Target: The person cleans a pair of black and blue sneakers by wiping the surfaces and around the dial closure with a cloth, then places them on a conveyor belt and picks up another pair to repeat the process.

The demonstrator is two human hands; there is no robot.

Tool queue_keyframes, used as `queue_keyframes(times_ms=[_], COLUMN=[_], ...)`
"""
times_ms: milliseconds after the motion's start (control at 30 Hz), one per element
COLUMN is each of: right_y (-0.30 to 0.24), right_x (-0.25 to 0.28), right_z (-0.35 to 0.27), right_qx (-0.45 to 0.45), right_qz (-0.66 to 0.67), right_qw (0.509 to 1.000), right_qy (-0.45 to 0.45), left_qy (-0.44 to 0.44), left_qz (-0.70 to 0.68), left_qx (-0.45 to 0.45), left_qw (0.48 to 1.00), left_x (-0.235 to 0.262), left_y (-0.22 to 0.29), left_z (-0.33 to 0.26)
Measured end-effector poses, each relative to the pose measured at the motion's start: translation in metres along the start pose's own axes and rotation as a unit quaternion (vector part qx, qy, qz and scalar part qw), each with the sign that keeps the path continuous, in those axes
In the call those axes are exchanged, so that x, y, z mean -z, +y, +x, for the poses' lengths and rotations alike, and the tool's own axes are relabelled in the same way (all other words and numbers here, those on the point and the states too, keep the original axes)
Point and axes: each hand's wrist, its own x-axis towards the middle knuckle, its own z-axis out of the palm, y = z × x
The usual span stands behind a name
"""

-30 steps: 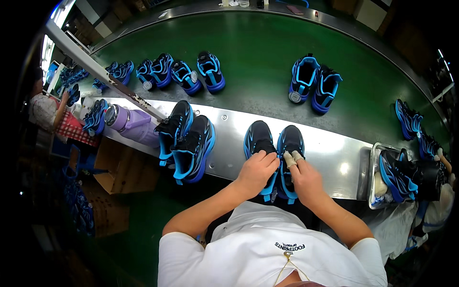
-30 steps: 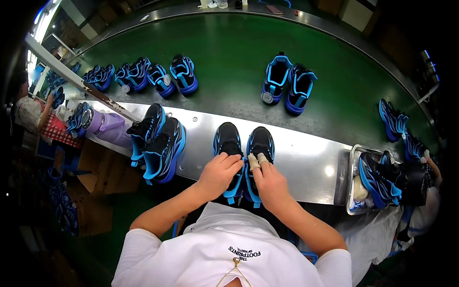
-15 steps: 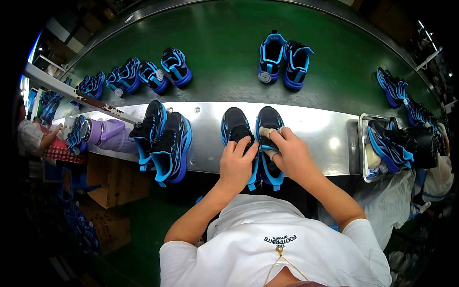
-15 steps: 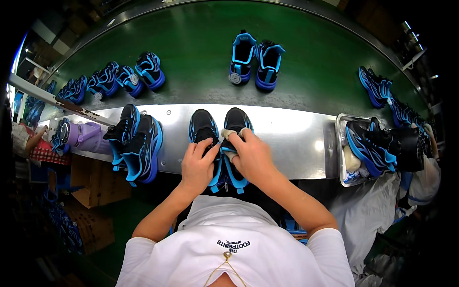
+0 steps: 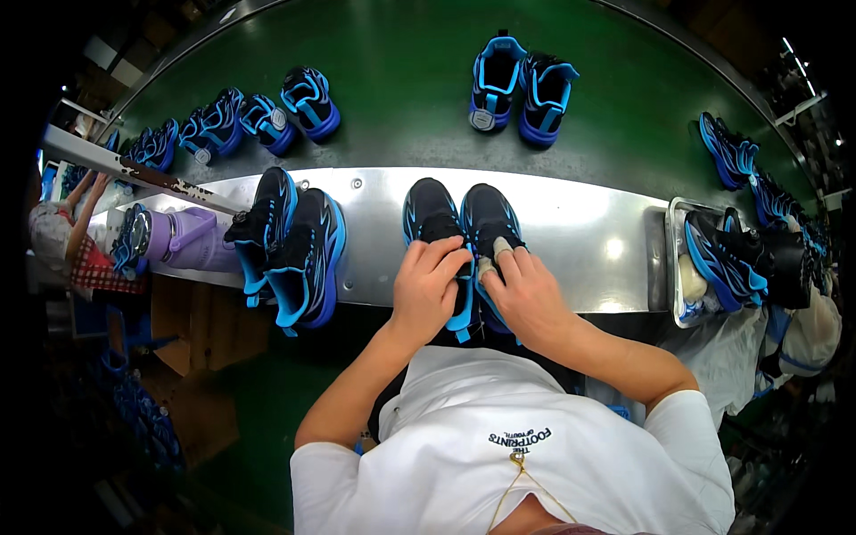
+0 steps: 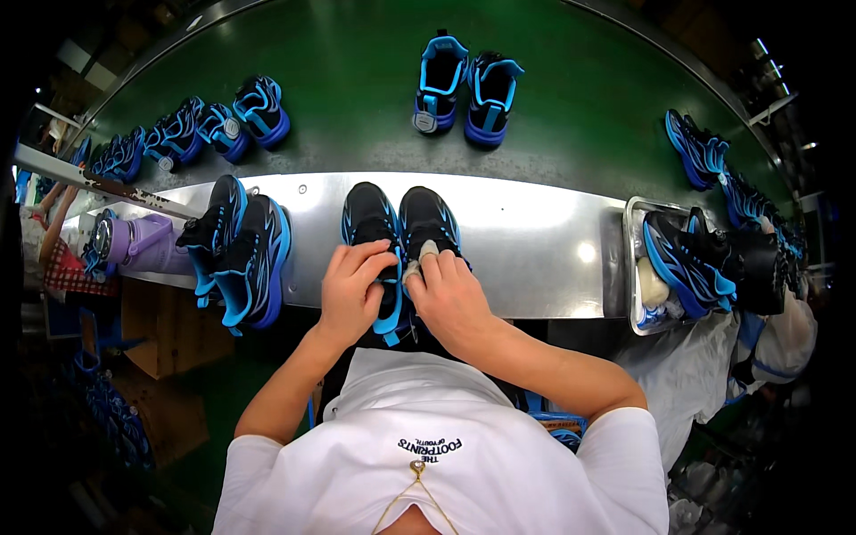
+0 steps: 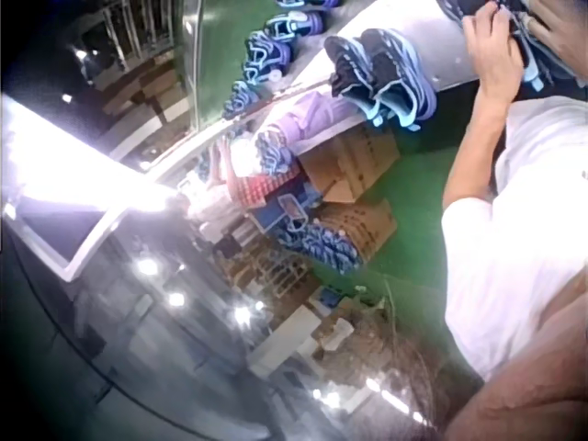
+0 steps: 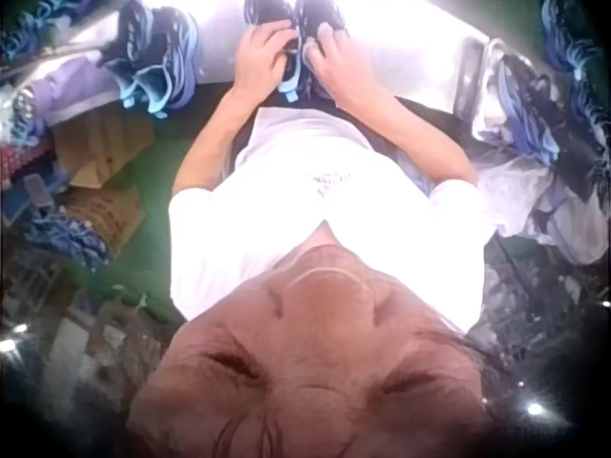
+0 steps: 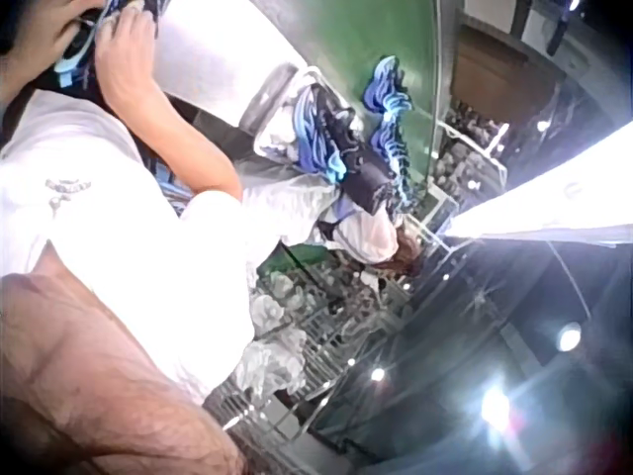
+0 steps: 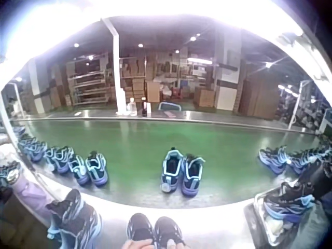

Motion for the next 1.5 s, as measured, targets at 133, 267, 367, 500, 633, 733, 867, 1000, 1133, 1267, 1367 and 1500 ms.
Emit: queue_keyframes(times_ms=[133, 267, 367, 500, 633, 733, 867, 1000, 1133, 1267, 1367, 1500], right_y=[0.011, 0.03, 0.025, 0.002, 0.029, 0.055, 0.064, 0.044, 0.051, 0.054, 0.048, 0.065], right_x=[0.003, 0.035, 0.027, 0.007, 0.024, 0.061, 0.043, 0.025, 0.028, 0.028, 0.018, 0.031], right_z=[-0.002, 0.004, -0.007, -0.008, 0.002, 0.022, 0.034, 0.017, 0.023, 0.025, 0.014, 0.029], right_qx=[-0.023, -0.045, -0.015, 0.002, 0.017, -0.114, 0.046, -0.009, -0.001, -0.008, -0.062, -0.031], right_qz=[0.095, 0.298, 0.207, 0.113, 0.271, 0.294, 0.268, 0.195, 0.232, 0.179, 0.119, 0.197], right_qw=[0.995, 0.953, 0.978, 0.992, 0.961, 0.942, 0.951, 0.978, 0.969, 0.978, 0.989, 0.973], right_qy=[0.024, -0.009, 0.022, 0.051, -0.044, -0.114, -0.146, -0.079, -0.08, -0.105, -0.067, -0.118], left_qy=[-0.023, 0.036, 0.017, -0.031, -0.066, -0.069, -0.047, -0.038, -0.134, 0.048, -0.069, -0.165], left_qz=[0.008, -0.018, -0.016, 0.015, -0.035, -0.178, -0.082, -0.097, -0.102, 0.051, -0.225, -0.579], left_qx=[0.01, 0.007, -0.024, -0.029, -0.003, 0.16, 0.216, 0.061, 0.077, -0.04, 0.163, 0.441], left_qw=[1.0, 0.999, 0.999, 0.999, 0.997, 0.968, 0.972, 0.993, 0.983, 0.997, 0.958, 0.666], left_x=[0.009, 0.009, 0.0, 0.005, 0.025, 0.026, 0.018, 0.008, 0.022, 0.017, 0.009, -0.019], left_y=[0.01, 0.012, 0.004, 0.0, 0.004, -0.005, 0.014, -0.005, -0.006, 0.022, 0.062, 0.085], left_z=[0.008, 0.002, -0.005, -0.004, 0.003, 0.012, 0.029, 0.02, 0.032, 0.029, -0.004, -0.025])
